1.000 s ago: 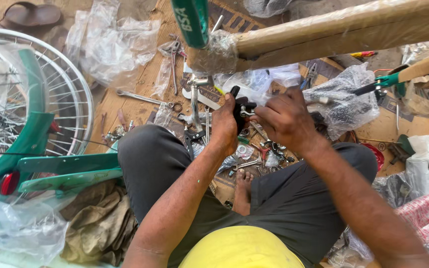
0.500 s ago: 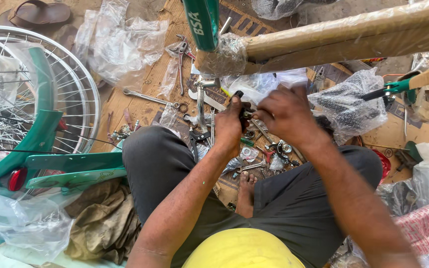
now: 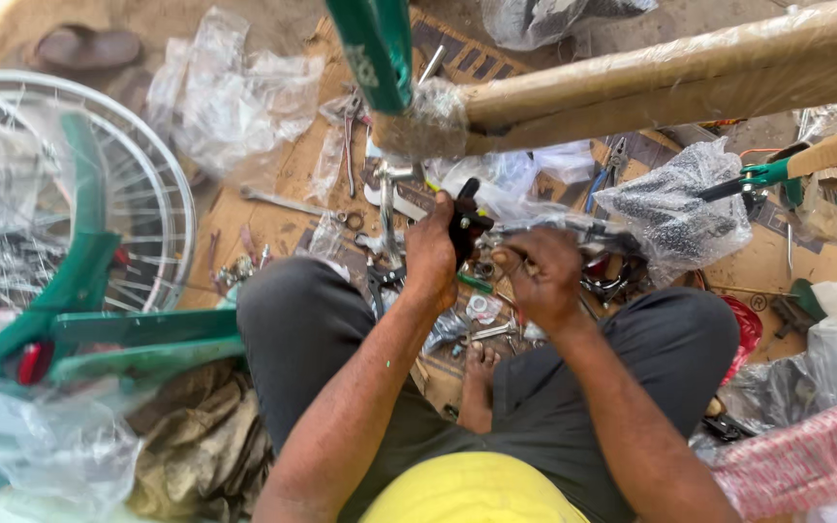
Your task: The person sits on the floor and assembles a bicycle brake caliper using a wrench and screwdriver. They tighten bolts on the caliper, attach it to the bicycle frame, and then handle a bicycle wheel and a plastic bag.
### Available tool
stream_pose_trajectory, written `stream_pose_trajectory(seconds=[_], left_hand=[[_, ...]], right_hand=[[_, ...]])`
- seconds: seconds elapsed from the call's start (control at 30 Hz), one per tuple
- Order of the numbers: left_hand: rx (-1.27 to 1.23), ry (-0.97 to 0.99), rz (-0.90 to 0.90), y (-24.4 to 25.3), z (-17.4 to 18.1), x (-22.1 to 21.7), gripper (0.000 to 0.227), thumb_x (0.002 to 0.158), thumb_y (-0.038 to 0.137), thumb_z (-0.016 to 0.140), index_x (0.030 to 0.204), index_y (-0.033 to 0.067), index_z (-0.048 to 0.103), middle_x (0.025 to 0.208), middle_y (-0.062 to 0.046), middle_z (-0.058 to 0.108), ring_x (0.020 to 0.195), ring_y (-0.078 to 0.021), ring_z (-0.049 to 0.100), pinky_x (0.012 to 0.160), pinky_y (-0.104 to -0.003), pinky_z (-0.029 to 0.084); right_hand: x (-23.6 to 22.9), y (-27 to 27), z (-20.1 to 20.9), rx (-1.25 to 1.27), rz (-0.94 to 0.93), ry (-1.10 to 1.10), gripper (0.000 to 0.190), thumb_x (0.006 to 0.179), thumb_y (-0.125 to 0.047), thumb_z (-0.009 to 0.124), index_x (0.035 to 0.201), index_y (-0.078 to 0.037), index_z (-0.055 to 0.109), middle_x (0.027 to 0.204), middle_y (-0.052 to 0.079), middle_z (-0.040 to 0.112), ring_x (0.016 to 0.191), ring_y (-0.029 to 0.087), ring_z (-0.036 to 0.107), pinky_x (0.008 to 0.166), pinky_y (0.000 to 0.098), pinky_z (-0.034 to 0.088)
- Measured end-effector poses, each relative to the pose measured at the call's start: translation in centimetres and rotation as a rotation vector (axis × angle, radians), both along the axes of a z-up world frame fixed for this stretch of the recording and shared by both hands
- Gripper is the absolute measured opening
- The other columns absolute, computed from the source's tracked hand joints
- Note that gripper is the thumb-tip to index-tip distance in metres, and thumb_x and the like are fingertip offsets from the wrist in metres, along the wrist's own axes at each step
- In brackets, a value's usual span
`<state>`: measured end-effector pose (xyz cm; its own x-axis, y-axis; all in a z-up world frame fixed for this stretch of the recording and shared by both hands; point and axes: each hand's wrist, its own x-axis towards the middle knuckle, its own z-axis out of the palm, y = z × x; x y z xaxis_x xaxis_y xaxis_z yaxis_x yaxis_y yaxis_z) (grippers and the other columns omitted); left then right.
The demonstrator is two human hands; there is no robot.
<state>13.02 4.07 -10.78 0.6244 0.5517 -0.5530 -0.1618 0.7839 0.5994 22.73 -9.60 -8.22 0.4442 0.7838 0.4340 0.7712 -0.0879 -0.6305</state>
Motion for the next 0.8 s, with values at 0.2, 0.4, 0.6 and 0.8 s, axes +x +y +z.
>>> stream_pose_trajectory(seconds=[0.2, 0.4, 0.6, 0.8], left_hand=[[0.029, -0.094, 0.014, -1.3, 2.0, 0.2, 0.039, 0.102, 0.035, 0.061, 0.106, -0.0024, 0.070, 0.082, -0.009, 0.068, 0.067, -0.0181, 0.063, 0.058, -0.032, 0.052], [-0.232, -0.218, 0.038, -1.1, 6.5, -2.1, 0.033, 0.099, 0.031, 0.055, 0.101, -0.0014, 0.065, 0.081, -0.010, 0.069, 0.066, -0.0194, 0.067, 0.061, -0.034, 0.056], [-0.217, -0.319, -0.052, -1.5, 9.6, -5.3, 0.030, 0.105, 0.034, 0.051, 0.095, 0.0068, 0.058, 0.072, -0.005, 0.060, 0.057, -0.0184, 0.059, 0.052, -0.036, 0.051], [-0.077, -0.014, -0.314, -1.6, 12.5, -6.7, 0.049, 0.097, 0.047, 0.033, 0.097, 0.0051, 0.059, 0.070, -0.008, 0.063, 0.056, -0.0223, 0.065, 0.054, -0.042, 0.060]], right_hand=[[2.6, 1.3, 7.0, -0.290, 0.102, -0.453, 0.017, 0.092, -0.030, 0.077, 0.091, -0.013, 0.073, 0.082, 0.002, 0.066, 0.080, 0.021, 0.061, 0.087, 0.0436, 0.036], [1.5, 1.6, 12.8, -0.246, 0.255, -0.496, 0.022, 0.093, -0.032, 0.077, 0.085, -0.012, 0.072, 0.077, 0.002, 0.062, 0.075, 0.021, 0.057, 0.084, 0.0416, 0.034], [-3.0, 1.0, 14.6, 0.020, 0.281, -0.508, 0.022, 0.098, -0.031, 0.079, 0.090, -0.011, 0.073, 0.076, 0.002, 0.061, 0.072, 0.018, 0.054, 0.086, 0.0420, 0.032], [-2.5, 1.3, 16.1, 0.029, 0.358, -0.513, 0.023, 0.094, -0.033, 0.081, 0.089, -0.012, 0.073, 0.076, 0.002, 0.061, 0.072, 0.018, 0.054, 0.086, 0.0422, 0.032]])
